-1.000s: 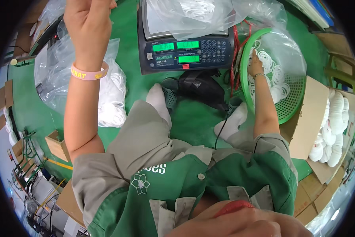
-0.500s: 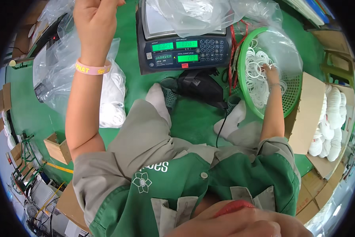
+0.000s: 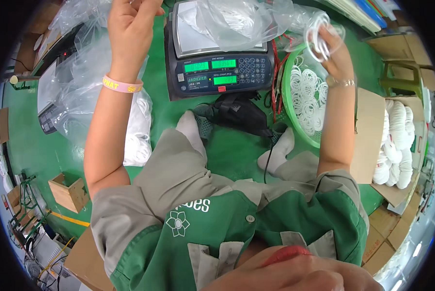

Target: Weighing plastic rings on a digital scale and placing them into plastic bags for packaging.

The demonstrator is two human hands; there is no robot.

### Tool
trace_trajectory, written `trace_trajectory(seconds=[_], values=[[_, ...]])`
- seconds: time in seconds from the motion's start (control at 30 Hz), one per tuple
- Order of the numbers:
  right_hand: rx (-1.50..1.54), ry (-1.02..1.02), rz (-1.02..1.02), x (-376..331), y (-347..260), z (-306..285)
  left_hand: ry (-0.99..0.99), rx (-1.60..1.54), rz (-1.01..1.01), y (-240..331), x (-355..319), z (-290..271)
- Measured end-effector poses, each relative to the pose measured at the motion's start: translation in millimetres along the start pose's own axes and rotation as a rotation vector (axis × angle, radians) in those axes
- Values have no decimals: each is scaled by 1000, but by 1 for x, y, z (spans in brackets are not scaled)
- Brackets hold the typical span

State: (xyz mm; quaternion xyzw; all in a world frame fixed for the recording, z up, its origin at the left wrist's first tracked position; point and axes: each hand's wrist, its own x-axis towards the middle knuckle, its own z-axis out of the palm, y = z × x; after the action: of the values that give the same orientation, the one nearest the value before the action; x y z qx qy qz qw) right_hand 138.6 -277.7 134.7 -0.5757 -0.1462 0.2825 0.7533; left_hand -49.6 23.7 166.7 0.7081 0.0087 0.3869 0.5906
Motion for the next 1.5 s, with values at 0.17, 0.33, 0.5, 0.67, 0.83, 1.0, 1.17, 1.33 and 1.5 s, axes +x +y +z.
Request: trace_trajectory(seconds=[0.17,0.33,0.5,0.67,0.83,1.0,1.17,1.33,1.5], values=[[-944,-184,-77,87,15,115,-25,53,11,1,-1,-4],[-1391,-237,-403,117,28,118,-21,29,10,-5,-2,-6],[-473,-170,-193,31,-5,62,54,81,16,-4,-6,-6],[-1015,157,115,23,105,-149,-46,54,27,-7,-1,-3],[-1826,80,232,-45,225,-184,-51,98,20,-10,-1,0],[-1897,79,451,-51,235,-151,-17,94,-22,-20,-3,12],[-1750,217,388,-57,225,-186,12,117,-63,-17,-4,15],[-1355,463,376,-63,187,-242,2,95,-47,-17,-4,11],[-1162,527,433,-72,160,-232,-2,63,-85,-6,-5,4]])
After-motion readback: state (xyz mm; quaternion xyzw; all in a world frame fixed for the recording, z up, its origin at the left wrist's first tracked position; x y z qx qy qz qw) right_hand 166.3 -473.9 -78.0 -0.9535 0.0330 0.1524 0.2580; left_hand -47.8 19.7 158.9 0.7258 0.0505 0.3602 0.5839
